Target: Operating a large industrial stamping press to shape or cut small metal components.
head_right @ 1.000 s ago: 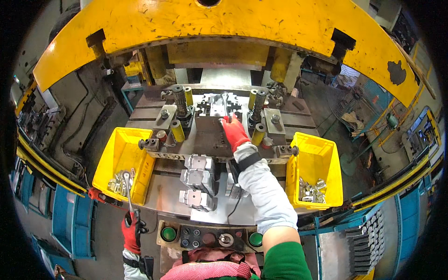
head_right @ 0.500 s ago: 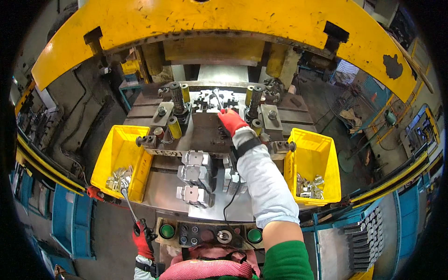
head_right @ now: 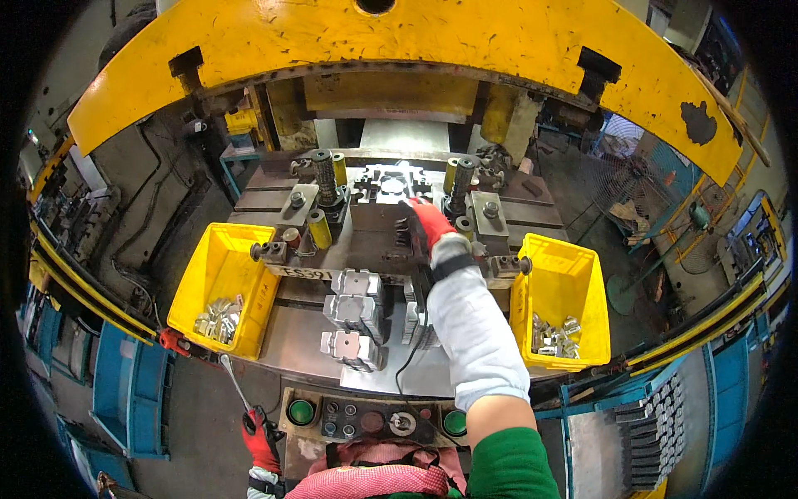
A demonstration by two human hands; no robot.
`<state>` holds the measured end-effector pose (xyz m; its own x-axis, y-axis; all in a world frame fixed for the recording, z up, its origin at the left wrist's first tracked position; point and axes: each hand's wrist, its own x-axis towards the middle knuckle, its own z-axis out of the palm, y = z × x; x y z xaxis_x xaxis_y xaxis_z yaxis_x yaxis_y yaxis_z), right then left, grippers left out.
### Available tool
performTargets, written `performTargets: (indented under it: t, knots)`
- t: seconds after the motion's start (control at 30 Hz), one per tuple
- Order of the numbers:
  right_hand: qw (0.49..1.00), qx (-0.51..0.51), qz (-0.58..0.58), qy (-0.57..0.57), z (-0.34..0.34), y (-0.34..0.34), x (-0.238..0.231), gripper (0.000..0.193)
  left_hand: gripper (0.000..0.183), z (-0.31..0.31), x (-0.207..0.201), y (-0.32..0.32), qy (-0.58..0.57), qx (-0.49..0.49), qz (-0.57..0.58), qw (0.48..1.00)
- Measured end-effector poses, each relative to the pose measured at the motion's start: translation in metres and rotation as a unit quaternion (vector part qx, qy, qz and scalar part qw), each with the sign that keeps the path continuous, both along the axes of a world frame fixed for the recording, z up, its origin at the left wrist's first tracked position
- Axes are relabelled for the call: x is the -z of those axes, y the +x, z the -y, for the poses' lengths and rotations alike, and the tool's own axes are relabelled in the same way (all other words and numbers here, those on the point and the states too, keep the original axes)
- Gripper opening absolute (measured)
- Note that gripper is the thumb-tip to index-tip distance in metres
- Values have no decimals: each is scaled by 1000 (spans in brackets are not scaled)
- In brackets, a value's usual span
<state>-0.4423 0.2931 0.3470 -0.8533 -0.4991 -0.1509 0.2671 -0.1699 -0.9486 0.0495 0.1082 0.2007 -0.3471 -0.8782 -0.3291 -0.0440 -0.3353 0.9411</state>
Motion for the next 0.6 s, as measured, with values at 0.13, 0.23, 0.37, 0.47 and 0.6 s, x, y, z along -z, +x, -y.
performTargets:
  t: [0.13,0.23,0.37,0.47,0.6]
  knots:
    - [962,168,-191,-99,-62,73,-3,21,23,7,33,8,1,-38,45,998]
    - [945,314,-88,-37,-162,169,15,29,20,12,71,9,55,-33,100,993]
    - [809,577,-59,94,-261,267,108,57,31,29,133,-1,107,3,180,978]
    - [767,611,21,194,-301,328,213,62,48,48,178,-6,74,53,272,958]
    - [860,436,125,233,-293,353,337,81,67,69,215,-7,-29,173,326,929]
